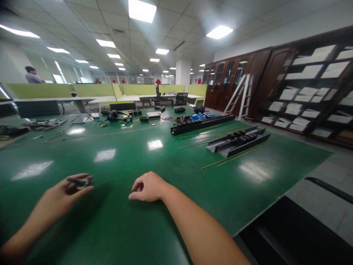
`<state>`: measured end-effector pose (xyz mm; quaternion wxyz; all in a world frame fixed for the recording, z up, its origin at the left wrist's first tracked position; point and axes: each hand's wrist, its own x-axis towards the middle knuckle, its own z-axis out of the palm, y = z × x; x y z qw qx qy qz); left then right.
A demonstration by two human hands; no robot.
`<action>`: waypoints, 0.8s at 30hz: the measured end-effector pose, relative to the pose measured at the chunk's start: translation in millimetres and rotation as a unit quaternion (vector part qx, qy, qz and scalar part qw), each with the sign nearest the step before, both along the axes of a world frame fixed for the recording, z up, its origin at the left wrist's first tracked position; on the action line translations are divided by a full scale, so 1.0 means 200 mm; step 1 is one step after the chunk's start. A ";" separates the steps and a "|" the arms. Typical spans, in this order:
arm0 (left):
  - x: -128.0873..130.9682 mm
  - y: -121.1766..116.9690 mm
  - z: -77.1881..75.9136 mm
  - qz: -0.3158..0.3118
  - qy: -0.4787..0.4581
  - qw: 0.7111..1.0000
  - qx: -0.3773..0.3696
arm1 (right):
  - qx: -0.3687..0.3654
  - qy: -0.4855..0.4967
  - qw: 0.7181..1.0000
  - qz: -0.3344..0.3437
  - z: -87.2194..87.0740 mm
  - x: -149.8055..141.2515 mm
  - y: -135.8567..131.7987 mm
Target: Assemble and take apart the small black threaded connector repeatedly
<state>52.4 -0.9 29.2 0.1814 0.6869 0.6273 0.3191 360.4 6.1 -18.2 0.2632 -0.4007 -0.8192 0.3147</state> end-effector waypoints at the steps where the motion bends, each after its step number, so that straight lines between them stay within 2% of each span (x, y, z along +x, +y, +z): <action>1: 0.08 0.02 -0.04 -0.036 -0.021 0.999 -0.016 | -0.001 0.003 1.000 -0.002 0.00 0.00 0.00; 3: 0.23 0.04 -0.13 -0.094 -0.028 0.995 -0.022 | -0.001 0.011 1.000 -0.005 -0.01 0.00 0.00; 5: 0.32 0.03 -0.21 -0.155 -0.002 0.988 -0.013 | 0.001 0.019 1.000 -0.002 -0.01 0.00 0.00; 8: 0.32 -0.03 -0.27 -0.223 0.027 0.974 0.037 | 0.004 0.022 1.000 0.007 -0.02 -0.01 0.00; 12: 0.26 -0.05 -0.27 -0.280 0.046 0.953 0.104 | -0.016 0.023 1.000 -0.001 -0.02 -0.02 0.01; 18: 0.26 -0.03 -0.29 -0.226 0.041 0.967 0.109 | -0.031 0.010 0.999 0.001 -0.01 -0.03 0.00; 24: 0.27 -0.06 -0.28 -0.216 0.021 0.971 0.099 | -0.024 0.007 1.000 0.004 -0.01 -0.02 -0.01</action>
